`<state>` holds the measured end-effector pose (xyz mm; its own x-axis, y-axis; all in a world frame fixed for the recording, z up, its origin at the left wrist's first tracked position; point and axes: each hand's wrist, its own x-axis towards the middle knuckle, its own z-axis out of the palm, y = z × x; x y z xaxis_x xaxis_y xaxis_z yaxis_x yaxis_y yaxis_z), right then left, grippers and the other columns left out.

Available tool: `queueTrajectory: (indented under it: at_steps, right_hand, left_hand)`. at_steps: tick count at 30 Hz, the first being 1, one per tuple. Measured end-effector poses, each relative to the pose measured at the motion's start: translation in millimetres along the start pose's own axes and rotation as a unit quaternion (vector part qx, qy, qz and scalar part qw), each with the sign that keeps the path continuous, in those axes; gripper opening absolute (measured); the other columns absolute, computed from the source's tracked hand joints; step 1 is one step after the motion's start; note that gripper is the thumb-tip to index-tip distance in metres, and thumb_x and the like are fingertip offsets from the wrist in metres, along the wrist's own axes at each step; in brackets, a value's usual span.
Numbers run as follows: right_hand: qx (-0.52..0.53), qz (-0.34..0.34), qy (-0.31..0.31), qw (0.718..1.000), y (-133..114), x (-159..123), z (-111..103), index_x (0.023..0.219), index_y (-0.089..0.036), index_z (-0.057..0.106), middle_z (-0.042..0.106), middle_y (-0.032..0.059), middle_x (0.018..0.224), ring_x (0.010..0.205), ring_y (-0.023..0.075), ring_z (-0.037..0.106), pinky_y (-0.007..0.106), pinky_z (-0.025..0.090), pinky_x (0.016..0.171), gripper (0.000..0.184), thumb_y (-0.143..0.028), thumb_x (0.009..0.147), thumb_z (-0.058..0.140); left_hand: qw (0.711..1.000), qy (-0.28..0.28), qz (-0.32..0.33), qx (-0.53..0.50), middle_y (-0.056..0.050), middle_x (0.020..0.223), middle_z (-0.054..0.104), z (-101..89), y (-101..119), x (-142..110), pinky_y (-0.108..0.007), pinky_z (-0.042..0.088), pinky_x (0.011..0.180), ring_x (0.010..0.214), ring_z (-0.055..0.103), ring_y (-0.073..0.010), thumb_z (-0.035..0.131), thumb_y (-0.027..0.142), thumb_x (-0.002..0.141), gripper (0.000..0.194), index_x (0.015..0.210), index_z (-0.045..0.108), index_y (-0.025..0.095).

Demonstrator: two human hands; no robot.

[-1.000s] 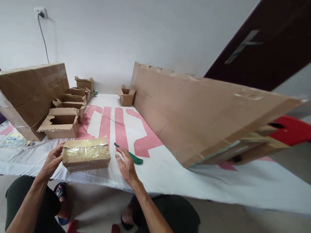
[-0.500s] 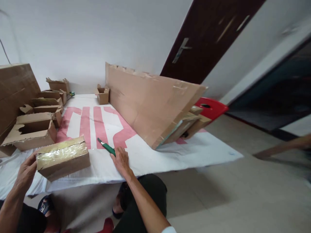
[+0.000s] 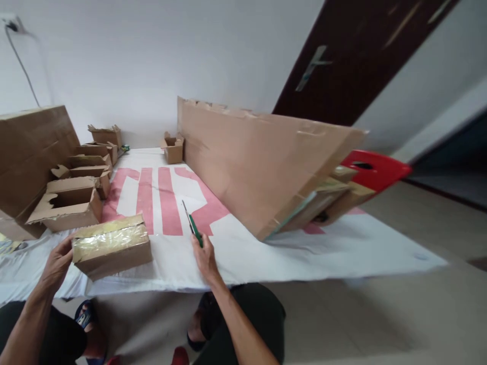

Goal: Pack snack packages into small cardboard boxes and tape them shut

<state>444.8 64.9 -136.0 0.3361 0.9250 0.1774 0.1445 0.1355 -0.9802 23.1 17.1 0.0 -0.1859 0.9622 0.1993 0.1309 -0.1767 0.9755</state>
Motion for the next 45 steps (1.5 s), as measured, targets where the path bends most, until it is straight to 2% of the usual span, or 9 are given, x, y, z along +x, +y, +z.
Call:
queueTrajectory:
  at_steps: [2,5,8,12,19,24,31,37,45]
  right_hand:
    - [0.051,0.034,-0.024,0.998,-10,-3,-1,0.093,-0.024,0.064,0.057,-0.0045,0.065,0.053,0.0158,0.049,0.029,0.043,0.051,0.051,-0.075,0.091,0.066]
    - [0.086,0.027,-0.071,0.993,-33,-7,-3,0.085,-0.023,0.065,0.061,-0.001,0.07,0.057,0.0148,0.052,0.03,0.047,0.057,0.056,-0.079,0.09,0.068]
    - [0.093,0.0,-0.138,0.986,-63,-8,-1,0.086,-0.022,0.07,0.063,0.0008,0.073,0.057,0.0151,0.052,0.031,0.048,0.057,0.056,-0.078,0.089,0.071]
    - [0.061,-0.03,-0.23,0.971,-110,-8,10,0.091,-0.021,0.077,0.062,0.0,0.069,0.053,0.0142,0.047,0.029,0.042,0.051,0.052,-0.073,0.089,0.073]
    - [-0.023,-0.148,-0.379,0.913,-178,-8,46,0.106,-0.022,0.086,0.08,0.0034,0.09,0.08,0.022,0.07,0.03,0.056,0.071,0.032,-0.049,0.095,0.072]
    - [-0.057,-0.206,-0.41,0.887,-194,-4,66,0.106,-0.024,0.087,0.083,0.003,0.092,0.078,0.0207,0.071,0.03,0.056,0.071,0.027,-0.041,0.097,0.068]
    - [-0.048,-0.217,-0.426,0.877,-205,-2,77,0.115,-0.028,0.087,0.086,0.0056,0.111,0.104,0.0287,0.078,0.041,0.061,0.094,0.029,-0.04,0.096,0.069]
    - [-0.087,-0.234,-0.44,0.863,-212,1,79,0.114,-0.026,0.087,0.084,0.0037,0.097,0.086,0.0225,0.076,0.035,0.059,0.086,0.03,-0.042,0.099,0.067]
    - [-0.145,-0.265,-0.468,0.831,-226,7,81,0.11,-0.024,0.084,0.08,0.0038,0.096,0.083,0.0199,0.069,0.031,0.049,0.076,0.026,-0.034,0.102,0.062]
  left_hand:
    - [1.0,-0.01,0.004,-0.002,-0.014,0.132,0.08,0.9,2,-2,-0.05,0.052,0.117,0.134,0.067,-0.0406,0.099,0.061,0.065,0.058,0.104,0.084,0.021]
    - [1.0,-0.019,-0.002,-0.001,-0.015,0.129,0.081,0.9,3,-4,-0.049,0.053,0.116,0.134,0.067,-0.0399,0.098,0.06,0.069,0.057,0.108,0.085,0.021]
    - [1.0,-0.025,-0.009,-0.009,-0.015,0.129,0.08,-0.2,1,-6,-0.048,0.055,0.113,0.135,0.067,-0.0395,0.098,0.056,0.07,0.057,0.112,0.085,0.02]
    - [0.999,-0.031,-0.014,-0.004,-0.015,0.143,0.074,-1.4,-1,-10,-0.043,0.059,0.107,0.138,0.064,-0.0391,0.098,0.05,0.07,0.053,0.113,0.084,0.021]
    - [1.0,-0.022,-0.011,0.018,-0.013,0.162,0.059,-3.9,-10,-21,-0.033,0.061,0.094,0.148,0.055,-0.0392,0.095,0.043,0.07,0.047,0.112,0.085,0.024]
    - [0.999,-0.027,-0.002,0.035,-0.012,0.159,0.062,-2.7,-5,-26,-0.033,0.062,0.092,0.147,0.058,-0.0379,0.094,0.039,0.071,0.042,0.111,0.086,0.027]
    - [0.999,-0.036,0.005,0.038,-0.012,0.158,0.062,-0.2,2,-29,-0.033,0.06,0.096,0.147,0.058,-0.0357,0.089,0.036,0.076,0.039,0.114,0.085,0.027]
    - [0.998,-0.045,0.008,0.033,-0.013,0.161,0.059,-0.4,0,-31,-0.033,0.06,0.097,0.149,0.056,-0.0356,0.088,0.036,0.078,0.037,0.114,0.084,0.025]
    - [0.997,-0.056,0.02,0.054,-0.012,0.16,0.06,-0.3,3,-30,-0.035,0.062,0.098,0.144,0.06,-0.0345,0.086,0.04,0.081,0.04,0.118,0.083,0.025]
